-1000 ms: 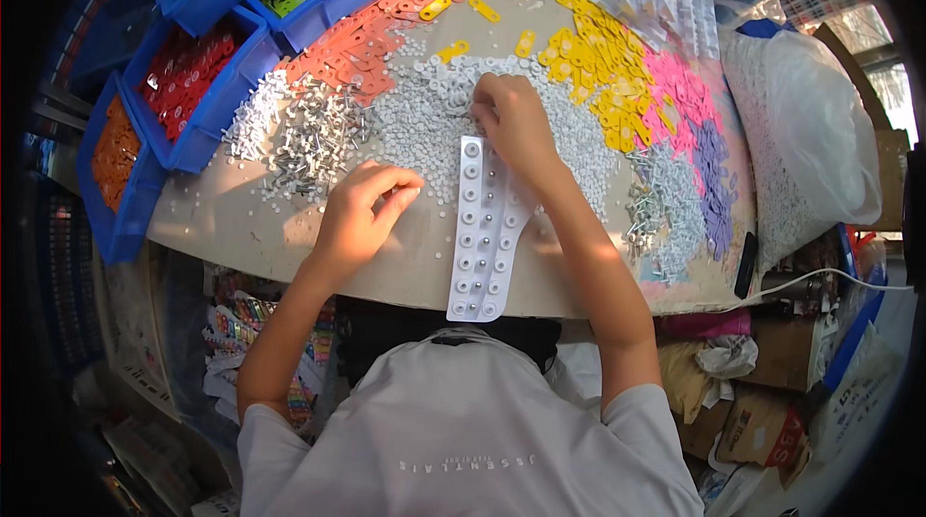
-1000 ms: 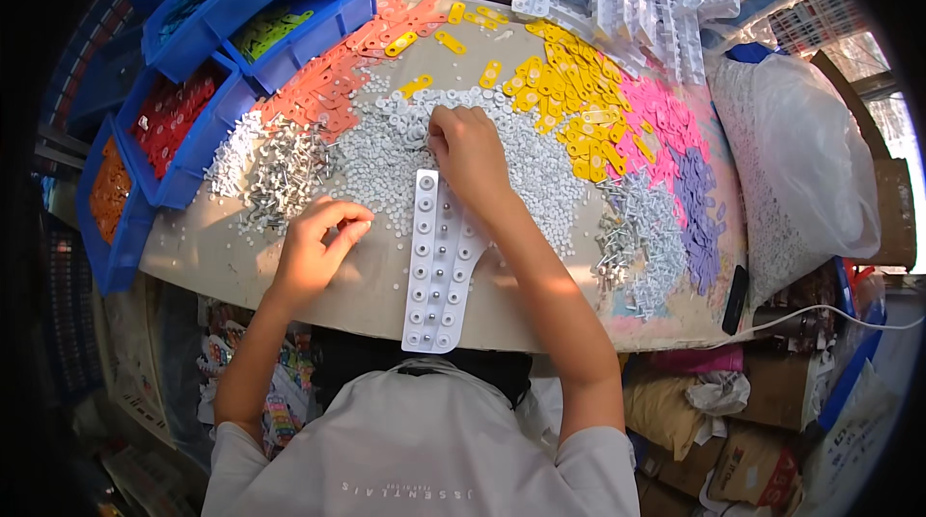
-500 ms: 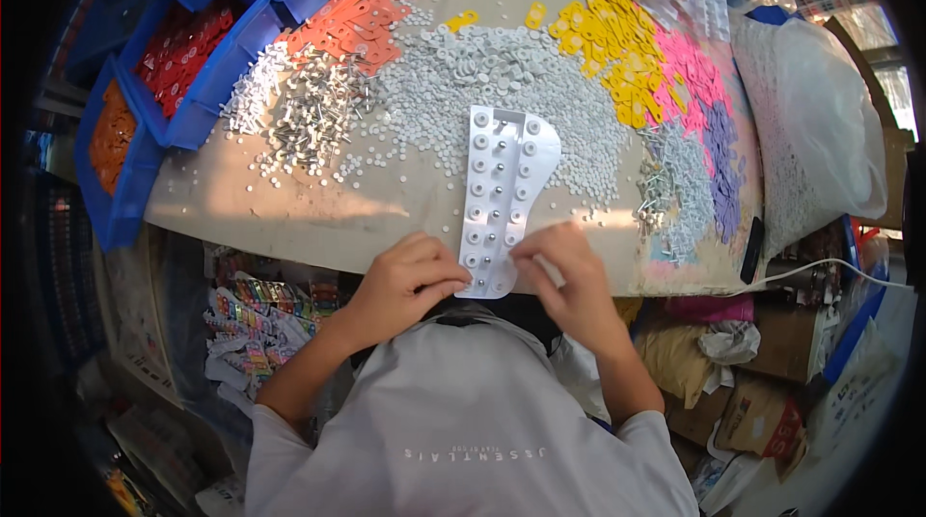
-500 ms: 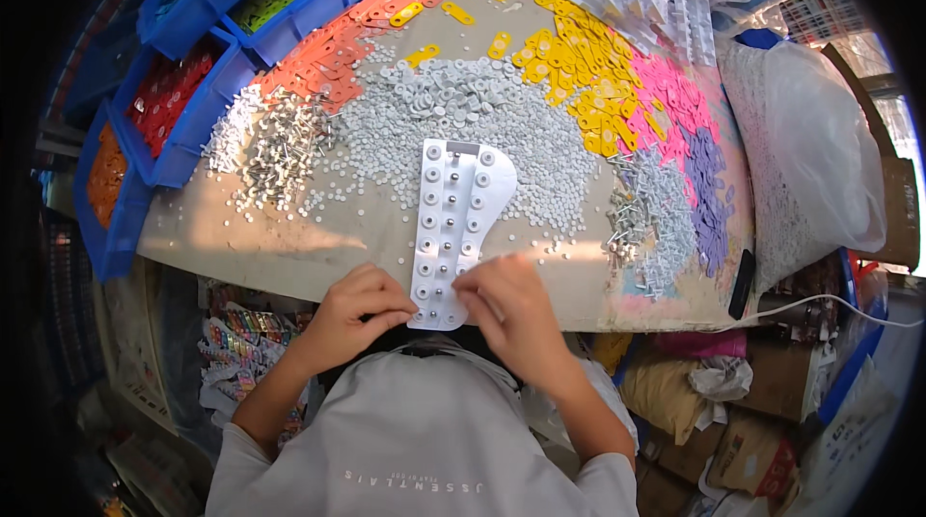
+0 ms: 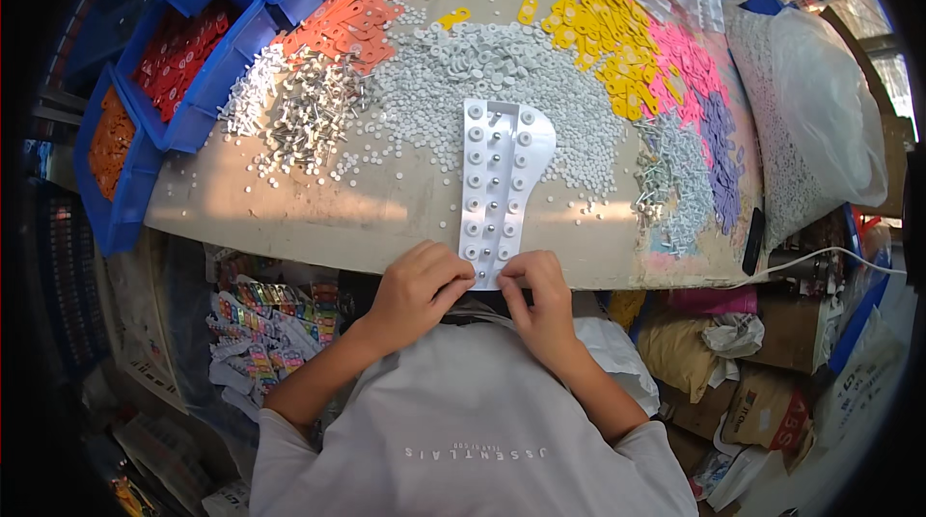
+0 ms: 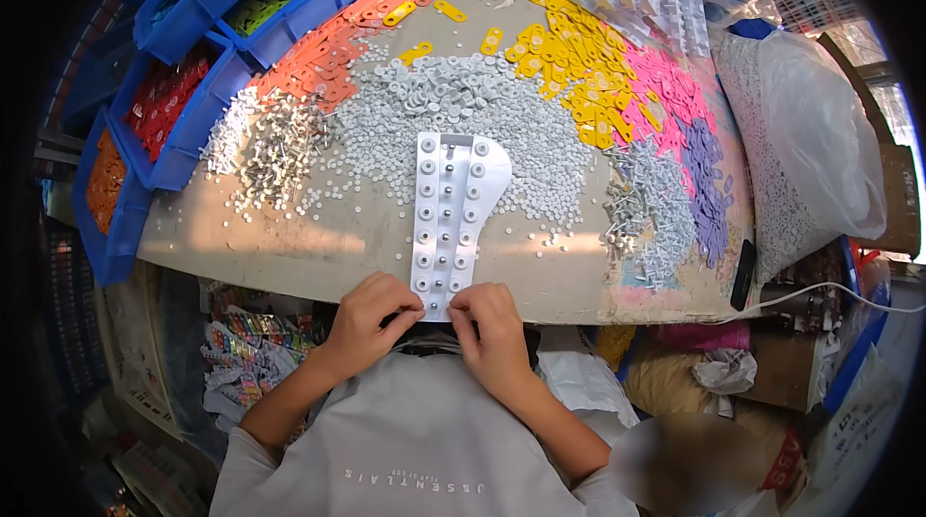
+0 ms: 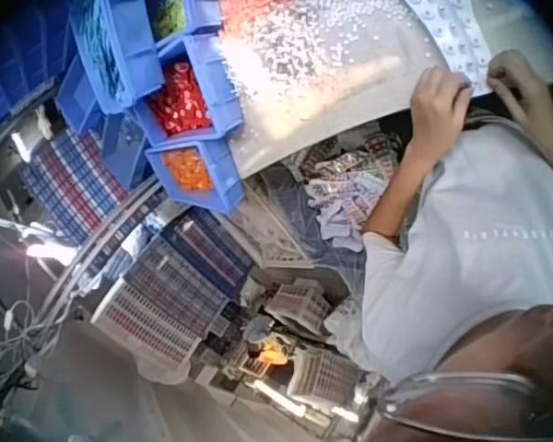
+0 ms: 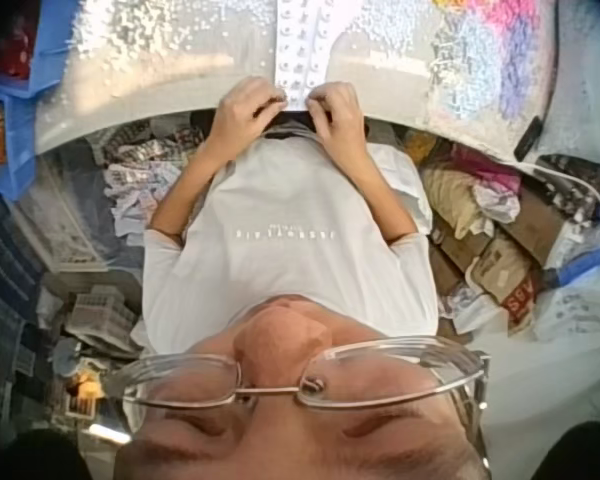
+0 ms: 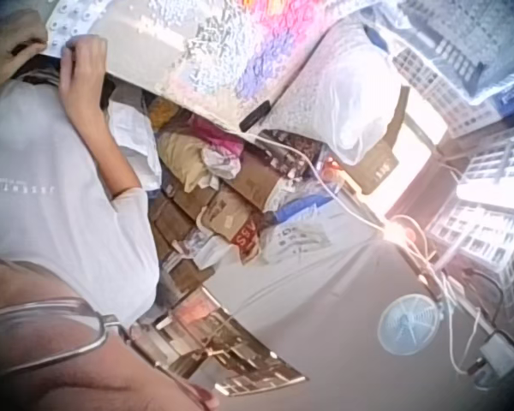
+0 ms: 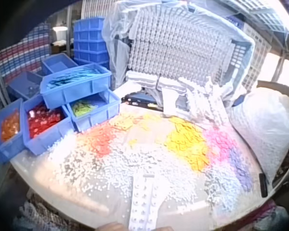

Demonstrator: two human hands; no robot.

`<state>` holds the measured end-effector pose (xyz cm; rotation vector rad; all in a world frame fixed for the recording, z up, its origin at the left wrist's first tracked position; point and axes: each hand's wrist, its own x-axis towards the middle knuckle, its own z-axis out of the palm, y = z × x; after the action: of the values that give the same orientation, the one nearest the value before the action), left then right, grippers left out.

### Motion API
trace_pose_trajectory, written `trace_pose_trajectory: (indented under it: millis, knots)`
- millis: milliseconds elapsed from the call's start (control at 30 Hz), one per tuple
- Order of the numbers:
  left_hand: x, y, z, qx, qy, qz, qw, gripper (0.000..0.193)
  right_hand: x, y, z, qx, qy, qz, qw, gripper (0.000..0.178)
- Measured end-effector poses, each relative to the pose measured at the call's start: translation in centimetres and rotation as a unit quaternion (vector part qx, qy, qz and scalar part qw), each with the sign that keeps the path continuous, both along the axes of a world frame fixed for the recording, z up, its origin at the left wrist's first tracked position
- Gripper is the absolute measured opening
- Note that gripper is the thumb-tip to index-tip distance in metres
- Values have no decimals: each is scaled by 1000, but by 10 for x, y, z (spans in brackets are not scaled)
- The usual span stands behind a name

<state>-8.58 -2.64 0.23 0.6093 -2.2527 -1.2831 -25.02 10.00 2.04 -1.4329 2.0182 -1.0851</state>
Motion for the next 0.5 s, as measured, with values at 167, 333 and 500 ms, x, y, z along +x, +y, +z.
trace_pose_trajectory:
  millis: [167,333,500]
  knots:
    - [6,1,-3,-289,13,-34,957,21,2,5,-15,-47,84,-7,995,19]
    - [2,-6,-5,-215,22,-47,975,21,-2,8,-28,-120,160,10,980,24]
    - [-4,-12,-14,-91,82,-29,992,18,-6,4,-29,-120,159,18,980,25]
